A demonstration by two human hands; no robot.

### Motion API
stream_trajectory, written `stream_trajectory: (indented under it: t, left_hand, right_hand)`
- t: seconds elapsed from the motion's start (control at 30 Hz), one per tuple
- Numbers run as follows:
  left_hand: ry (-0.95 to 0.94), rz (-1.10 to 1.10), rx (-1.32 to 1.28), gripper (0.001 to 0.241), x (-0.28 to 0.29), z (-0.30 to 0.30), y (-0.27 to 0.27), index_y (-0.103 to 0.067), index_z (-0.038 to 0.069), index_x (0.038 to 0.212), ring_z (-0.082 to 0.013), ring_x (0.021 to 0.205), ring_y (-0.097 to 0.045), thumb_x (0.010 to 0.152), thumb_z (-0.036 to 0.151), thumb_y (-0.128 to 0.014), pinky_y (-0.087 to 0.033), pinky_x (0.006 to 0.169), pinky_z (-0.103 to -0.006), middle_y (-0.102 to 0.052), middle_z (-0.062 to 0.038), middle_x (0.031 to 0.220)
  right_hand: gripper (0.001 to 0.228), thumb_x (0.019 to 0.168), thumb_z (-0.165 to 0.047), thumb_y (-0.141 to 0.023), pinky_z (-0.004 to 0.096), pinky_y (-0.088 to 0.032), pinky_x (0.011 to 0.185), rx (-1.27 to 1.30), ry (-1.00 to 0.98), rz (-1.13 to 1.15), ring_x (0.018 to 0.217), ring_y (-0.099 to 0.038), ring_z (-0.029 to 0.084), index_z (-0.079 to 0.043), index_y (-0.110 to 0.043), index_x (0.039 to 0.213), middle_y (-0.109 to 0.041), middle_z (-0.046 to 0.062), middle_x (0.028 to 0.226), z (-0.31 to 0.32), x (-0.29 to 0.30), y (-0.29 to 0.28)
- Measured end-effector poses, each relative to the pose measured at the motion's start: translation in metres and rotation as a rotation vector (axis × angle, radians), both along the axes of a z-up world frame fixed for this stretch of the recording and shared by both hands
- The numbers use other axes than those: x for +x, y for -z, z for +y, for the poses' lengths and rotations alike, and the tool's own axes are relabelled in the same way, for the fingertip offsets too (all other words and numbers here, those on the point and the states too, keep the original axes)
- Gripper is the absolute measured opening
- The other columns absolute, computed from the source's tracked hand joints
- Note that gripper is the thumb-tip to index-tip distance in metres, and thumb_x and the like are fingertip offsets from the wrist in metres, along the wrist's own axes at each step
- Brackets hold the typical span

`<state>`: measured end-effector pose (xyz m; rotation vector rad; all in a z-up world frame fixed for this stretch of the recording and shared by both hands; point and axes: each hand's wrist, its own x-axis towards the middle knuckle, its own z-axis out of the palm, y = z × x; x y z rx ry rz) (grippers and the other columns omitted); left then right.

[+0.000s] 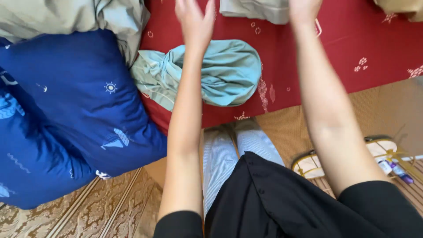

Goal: The person folds a light green pillowcase and places it on the bed. They then remove a pillow from a blue pillowcase, fold the blue case, and place it on the bed. Finally, they fold another light green pillowcase and place it on the bed.

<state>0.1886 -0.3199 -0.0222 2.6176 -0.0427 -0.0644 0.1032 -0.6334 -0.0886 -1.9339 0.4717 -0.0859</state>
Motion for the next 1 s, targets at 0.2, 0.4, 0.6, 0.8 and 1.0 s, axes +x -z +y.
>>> stream_trajectory:
  t: [0.2,0.4,0.6,0.8,1.0]
  left_hand:
    - [0.145,0.121,-0.223,0.036,-0.154,0.064,-0.036,-0.066,0.009,0.128,-0.0329,0.131,-0.059,0.093,0.005,-0.059,-0.043,0.119,-0.0468,-0.066,-0.011,0.134]
    - [0.404,0.369,0.382,0.071,-0.19,0.112,-0.076,-0.072,0.018,0.118,-0.0381,0.131,-0.053,0.055,0.048,-0.082,-0.014,0.106,-0.0821,-0.06,-0.016,0.134]
    - [0.35,0.352,0.286,0.019,-0.158,0.151,-0.112,-0.069,0.021,0.12,-0.0155,0.143,-0.052,0.103,0.012,-0.067,-0.009,0.133,-0.0751,-0.062,0.003,0.141]
    - [0.203,-0.154,-0.178,0.06,-0.184,0.124,-0.1,-0.062,0.018,0.133,-0.0425,0.146,-0.036,0.078,0.023,-0.083,-0.025,0.121,-0.0579,-0.042,-0.021,0.155]
    - [-1.268,0.584,-0.231,0.099,-0.285,0.185,0.091,-0.024,0.01,0.155,-0.0471,0.135,-0.039,0.084,0.042,-0.085,-0.033,0.111,-0.0542,-0.034,-0.03,0.15]
  right_hand:
    - [0.033,0.098,-0.017,-0.073,0.049,-0.045,0.113,-0.247,-0.307,-0.199,0.128,-0.056,0.037,-0.003,-0.065,0.126,-0.064,0.017,0.131,0.133,-0.084,-0.104]
    - [0.055,0.08,-0.026,-0.071,0.047,-0.054,0.085,-0.632,-1.273,0.321,0.096,-0.072,0.03,-0.013,-0.063,0.133,-0.075,0.009,0.099,0.136,-0.178,-0.048]
    - [0.039,0.094,-0.046,-0.066,0.047,-0.058,0.08,-0.273,-0.901,0.777,0.085,-0.074,0.036,-0.012,-0.073,0.112,-0.075,0.018,0.091,0.076,-0.137,-0.166]
    - [0.036,0.116,-0.033,-0.057,0.045,-0.052,0.097,-0.361,-0.696,0.426,0.11,-0.066,0.04,0.0,-0.07,0.113,-0.069,0.02,0.116,0.102,-0.188,-0.097]
    - [0.048,0.094,-0.03,-0.077,0.046,-0.05,0.096,-0.209,-0.366,-0.019,0.11,-0.061,0.039,0.001,-0.061,0.127,-0.065,0.022,0.118,0.229,-0.136,-0.115]
